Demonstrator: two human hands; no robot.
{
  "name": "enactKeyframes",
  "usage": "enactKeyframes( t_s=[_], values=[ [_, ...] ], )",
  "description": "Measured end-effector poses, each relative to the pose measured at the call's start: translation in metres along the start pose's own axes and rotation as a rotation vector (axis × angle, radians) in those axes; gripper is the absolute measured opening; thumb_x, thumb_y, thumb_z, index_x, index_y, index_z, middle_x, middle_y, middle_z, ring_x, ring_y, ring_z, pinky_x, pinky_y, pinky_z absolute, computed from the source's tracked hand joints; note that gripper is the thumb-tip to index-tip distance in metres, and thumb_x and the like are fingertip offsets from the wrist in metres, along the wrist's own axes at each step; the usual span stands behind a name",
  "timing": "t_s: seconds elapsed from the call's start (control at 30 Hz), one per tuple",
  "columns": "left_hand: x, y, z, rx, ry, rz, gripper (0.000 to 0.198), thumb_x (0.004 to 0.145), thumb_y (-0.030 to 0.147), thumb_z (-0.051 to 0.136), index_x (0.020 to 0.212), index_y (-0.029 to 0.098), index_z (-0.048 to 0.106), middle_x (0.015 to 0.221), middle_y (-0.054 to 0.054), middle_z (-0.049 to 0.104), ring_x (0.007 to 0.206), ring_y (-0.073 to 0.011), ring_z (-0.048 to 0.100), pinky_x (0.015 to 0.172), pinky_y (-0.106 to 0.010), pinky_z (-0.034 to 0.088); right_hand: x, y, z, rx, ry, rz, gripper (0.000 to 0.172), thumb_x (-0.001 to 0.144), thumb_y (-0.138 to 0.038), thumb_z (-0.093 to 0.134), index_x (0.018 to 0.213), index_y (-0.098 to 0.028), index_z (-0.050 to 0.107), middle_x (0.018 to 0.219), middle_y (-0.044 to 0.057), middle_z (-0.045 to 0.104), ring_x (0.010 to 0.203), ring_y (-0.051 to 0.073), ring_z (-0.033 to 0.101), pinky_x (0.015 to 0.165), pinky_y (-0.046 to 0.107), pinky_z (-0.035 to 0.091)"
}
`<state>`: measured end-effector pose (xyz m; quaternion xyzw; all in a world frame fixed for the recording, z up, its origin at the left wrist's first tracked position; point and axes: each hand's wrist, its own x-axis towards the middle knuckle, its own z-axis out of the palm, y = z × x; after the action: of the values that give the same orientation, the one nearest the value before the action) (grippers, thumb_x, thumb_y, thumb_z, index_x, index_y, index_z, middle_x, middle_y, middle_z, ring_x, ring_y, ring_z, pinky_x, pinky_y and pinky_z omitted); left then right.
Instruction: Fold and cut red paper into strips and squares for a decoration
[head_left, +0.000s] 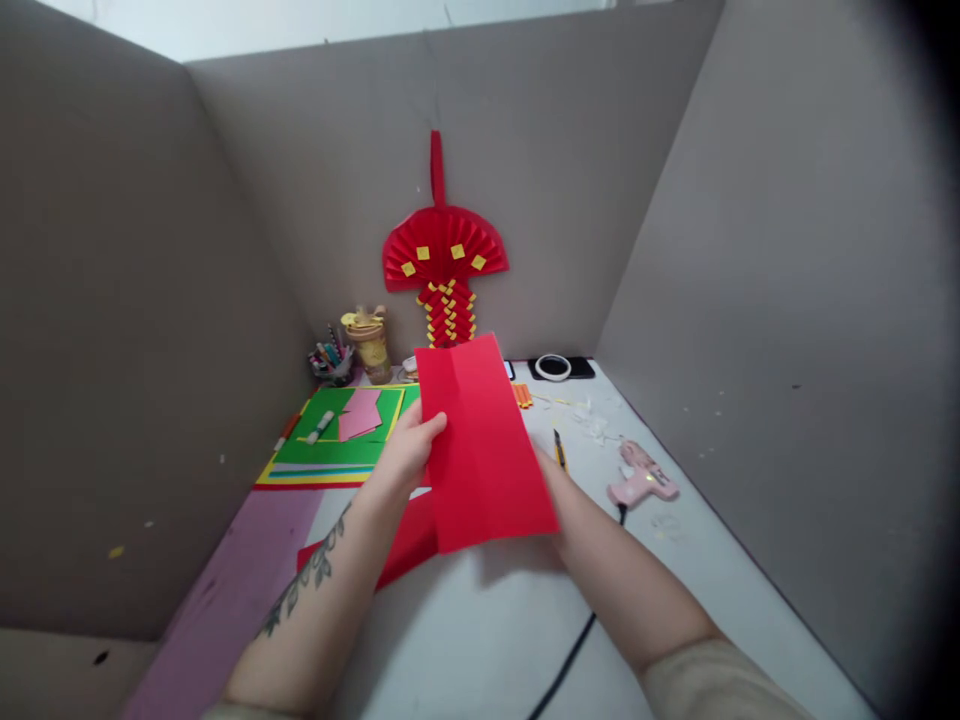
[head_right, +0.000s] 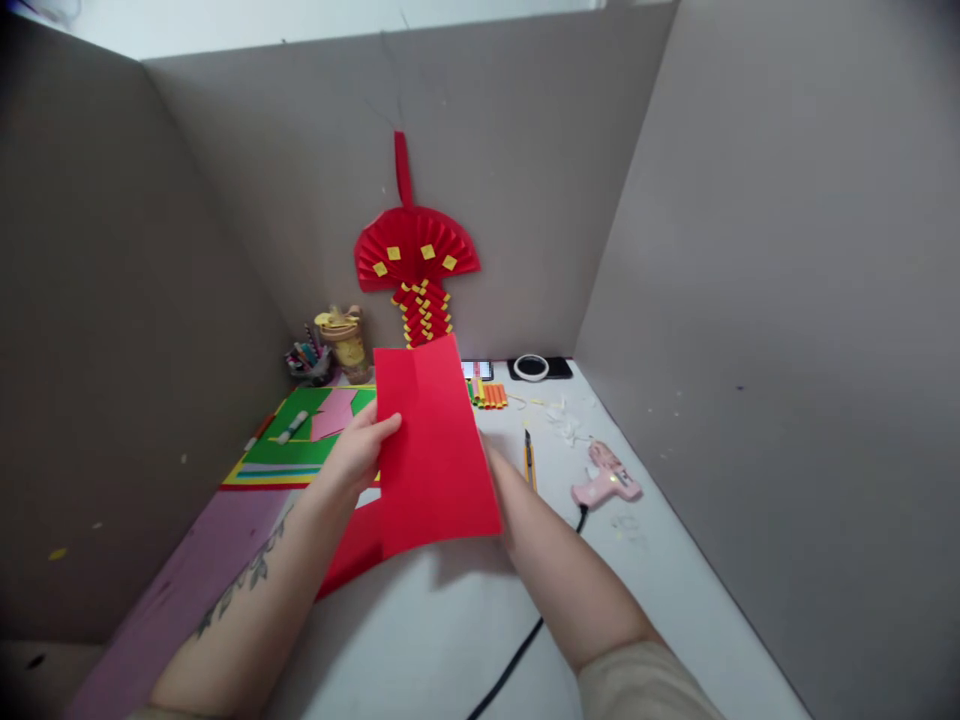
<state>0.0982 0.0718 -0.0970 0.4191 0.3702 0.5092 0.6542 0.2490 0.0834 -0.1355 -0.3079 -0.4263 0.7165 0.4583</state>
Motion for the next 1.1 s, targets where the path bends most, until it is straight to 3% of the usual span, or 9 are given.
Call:
enactKeyframes(
  t_s=[0.1, 0.17, 0.27, 0.4, 0.67, 1.1],
  values=[
    [0.003, 0.000, -0.008, -0.036, 0.083, 0.054, 0.039, 0.065, 0.022, 0.069, 0.102, 0.020, 0.060, 0.094, -0.005, 0.072, 0.083, -0.0238, 0.068, 0.077, -0.037, 0.052, 0.001, -0.006, -0.008, 0.066, 0.012, 0.002, 0.059, 0.082, -0.071, 0.035, 0.102, -0.021, 0.060, 0.096, 0.007, 0.069, 0.092, 0.024, 0.065, 0.079, 0.039, 0.052],
    [0.005, 0.002, -0.017, -0.055, 0.108, 0.074, 0.037, 0.066, 0.021, 0.068, 0.103, 0.020, 0.060, 0.095, -0.005, 0.072, 0.083, -0.0232, 0.068, 0.078, -0.037, 0.053, 0.000, -0.013, -0.015, 0.118, 0.010, -0.053, 0.056, 0.080, -0.070, 0.042, 0.101, -0.021, 0.059, 0.098, 0.007, 0.068, 0.092, 0.022, 0.065, 0.080, 0.038, 0.051],
    [0.006, 0.007, -0.028, -0.086, 0.093, 0.051, 0.035, 0.066, 0.019, 0.068, 0.100, 0.019, 0.061, 0.095, -0.007, 0.072, 0.083, -0.0235, 0.068, 0.079, -0.038, 0.053, -0.002, -0.019, -0.022, 0.080, 0.004, -0.101, 0.036, 0.073, -0.044, 0.069, 0.100, -0.022, 0.060, 0.099, 0.004, 0.068, 0.087, 0.018, 0.065, 0.079, 0.032, 0.050],
    [0.008, 0.014, -0.034, -0.144, 0.021, 0.000, 0.033, 0.067, 0.018, 0.067, 0.100, 0.018, 0.062, 0.095, -0.008, 0.071, 0.088, -0.0244, 0.068, 0.082, -0.039, 0.053, -0.002, -0.011, -0.020, 0.076, 0.020, -0.055, 0.028, 0.069, -0.027, 0.073, 0.094, -0.021, 0.060, 0.098, 0.003, 0.069, 0.085, 0.017, 0.065, 0.079, 0.033, 0.050],
    [0.003, 0.015, -0.032, -0.184, -0.131, 0.010, 0.039, 0.069, 0.022, 0.072, 0.106, 0.019, 0.060, 0.104, -0.008, 0.070, 0.098, -0.0268, 0.066, 0.089, -0.042, 0.050, 0.004, 0.004, -0.009, 0.114, -0.009, 0.026, 0.030, 0.071, -0.024, 0.072, 0.099, -0.021, 0.061, 0.099, 0.004, 0.069, 0.082, 0.015, 0.066, 0.075, 0.029, 0.051],
    [-0.007, 0.014, -0.022, -0.145, -0.162, -0.001, 0.043, 0.070, 0.026, 0.074, 0.109, 0.019, 0.059, 0.100, -0.008, 0.071, 0.086, -0.0244, 0.069, 0.079, -0.037, 0.053, 0.008, 0.020, -0.005, 0.145, 0.028, 0.107, 0.031, 0.066, -0.021, 0.076, 0.092, -0.020, 0.060, 0.080, -0.001, 0.069, 0.068, 0.013, 0.065, 0.069, 0.029, 0.051]
  ],
)
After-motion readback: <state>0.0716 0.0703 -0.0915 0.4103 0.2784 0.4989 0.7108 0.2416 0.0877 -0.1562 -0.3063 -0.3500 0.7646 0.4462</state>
